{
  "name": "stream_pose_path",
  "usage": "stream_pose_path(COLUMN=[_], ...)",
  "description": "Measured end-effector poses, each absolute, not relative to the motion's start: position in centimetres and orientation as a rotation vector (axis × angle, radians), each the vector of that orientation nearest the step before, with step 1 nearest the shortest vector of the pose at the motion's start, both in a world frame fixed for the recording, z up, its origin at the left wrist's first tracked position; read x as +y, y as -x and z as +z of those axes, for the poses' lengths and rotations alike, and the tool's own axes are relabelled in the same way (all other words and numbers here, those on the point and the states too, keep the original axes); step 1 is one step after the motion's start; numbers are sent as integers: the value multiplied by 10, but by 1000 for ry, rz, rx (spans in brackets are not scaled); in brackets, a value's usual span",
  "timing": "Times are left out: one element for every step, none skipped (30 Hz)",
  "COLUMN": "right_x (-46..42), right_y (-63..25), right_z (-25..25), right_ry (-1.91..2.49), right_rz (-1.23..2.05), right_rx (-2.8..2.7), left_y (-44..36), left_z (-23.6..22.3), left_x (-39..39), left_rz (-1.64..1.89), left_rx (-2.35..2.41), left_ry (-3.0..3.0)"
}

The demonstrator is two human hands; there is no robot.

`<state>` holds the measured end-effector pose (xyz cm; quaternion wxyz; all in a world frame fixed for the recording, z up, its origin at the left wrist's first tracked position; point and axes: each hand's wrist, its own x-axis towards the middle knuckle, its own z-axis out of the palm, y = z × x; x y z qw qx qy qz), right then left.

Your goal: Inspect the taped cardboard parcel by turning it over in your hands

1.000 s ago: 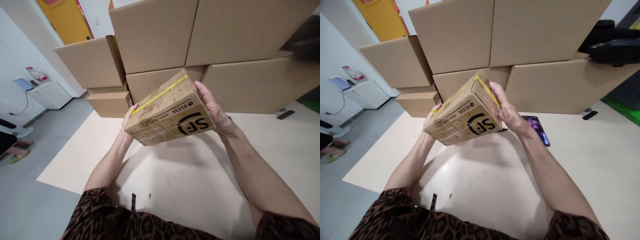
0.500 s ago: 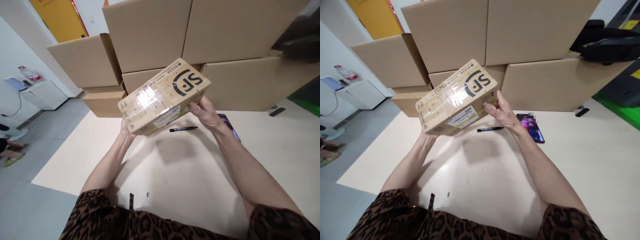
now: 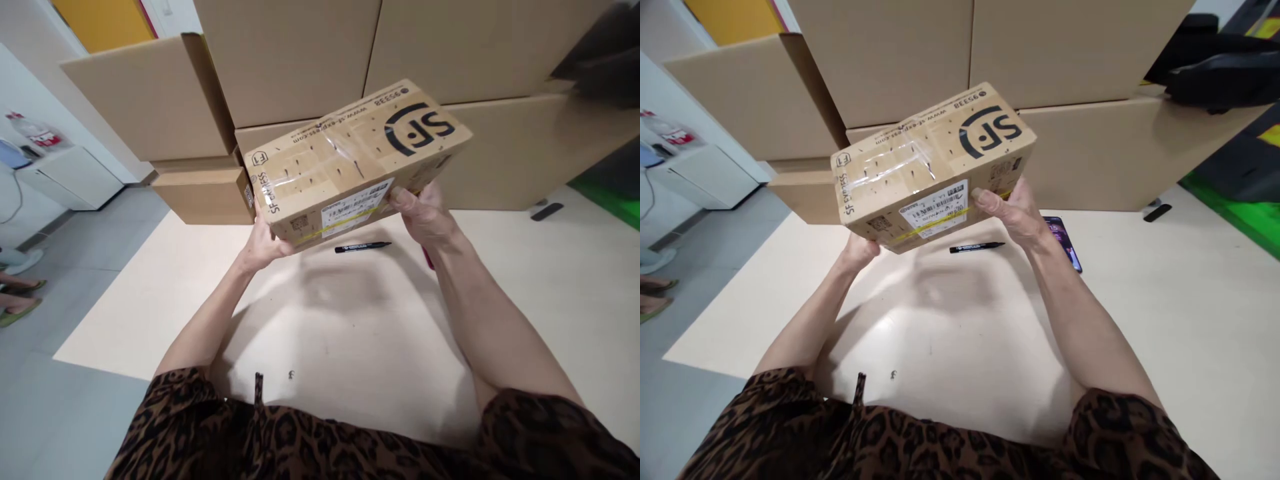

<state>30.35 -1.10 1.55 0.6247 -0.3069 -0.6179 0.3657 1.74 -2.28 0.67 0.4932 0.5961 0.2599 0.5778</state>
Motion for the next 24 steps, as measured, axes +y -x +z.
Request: stream_pose_path(right_x=[-12, -14, -16, -17, -19, -21, -23, -25, -28, -30, -32, -33, -34, -34, -32, -30, -28, -25, -21, -19, -17, -15, -15, -15], right_y=[-305, -307, -308, -310, -311, -311, -311, -310, -309, -306, -303, -299, -295, -292, -288, -286, -284, -283, -284, -285, -286, -287, -288, -288], right_z=[18, 19, 21, 22, 23, 24, 25, 26, 27, 28, 28, 29, 29, 28, 27, 26, 24, 22, 20, 18, 17, 16, 15, 14], right_ry=[696, 691, 688, 687, 684, 680, 674, 668, 665, 667, 670, 672, 673, 678, 693, 720, 754, 791, 823, 843, 851, 852, 850, 844], right_rz=[861, 881, 894, 899, 900, 905, 916, 935, 958, 976, 985, 986, 977, 972, 975, 988, 1003, 1017, 1029, 1040, 1044, 1047, 1049, 1051], right_rx=[-1435, -1457, -1481, -1508, -1535, -1559, -1573, -1575, -1560, -1527, -1477, -1424, -1373, -1334, -1318, -1325, -1344, -1368, -1385, -1388, -1371, -1346, -1322, -1304], left_y=[-17, -17, -17, -17, -18, -18, -19, -20, -21, -21, -21, -21, -21, -21, -22, -22, -23, -24, -25, -26, -27, -28, -28, -28], left_z=[8, 9, 10, 11, 11, 11, 10, 10, 10, 11, 11, 12, 13, 14, 14, 15, 15, 16, 16, 17, 17, 18, 18, 18], left_x=[-23, -22, -22, -21, -21, -20, -20, -20, -20, -20, -20, -19, -19, -19, -19, -19, -19, -20, -21, -22, -23, -23, -23, -23], left_rz=[1401, 1394, 1400, 1415, 1435, 1458, 1483, 1502, 1506, 1499, 1487, 1479, 1471, 1469, 1469, 1462, 1445, 1414, 1379, 1352, 1335, 1332, 1340, 1354], left_rx=[643, 653, 659, 659, 651, 642, 636, 634, 634, 637, 642, 649, 658, 669, 679, 684, 683, 679, 672, 664, 656, 648, 641, 633], left_ry=[-1489, -1513, -1519, -1498, -1462, -1418, -1371, -1328, -1296, -1276, -1266, -1261, -1255, -1244, -1226, -1208, -1197, -1198, -1208, -1222, -1238, -1250, -1260, -1272])
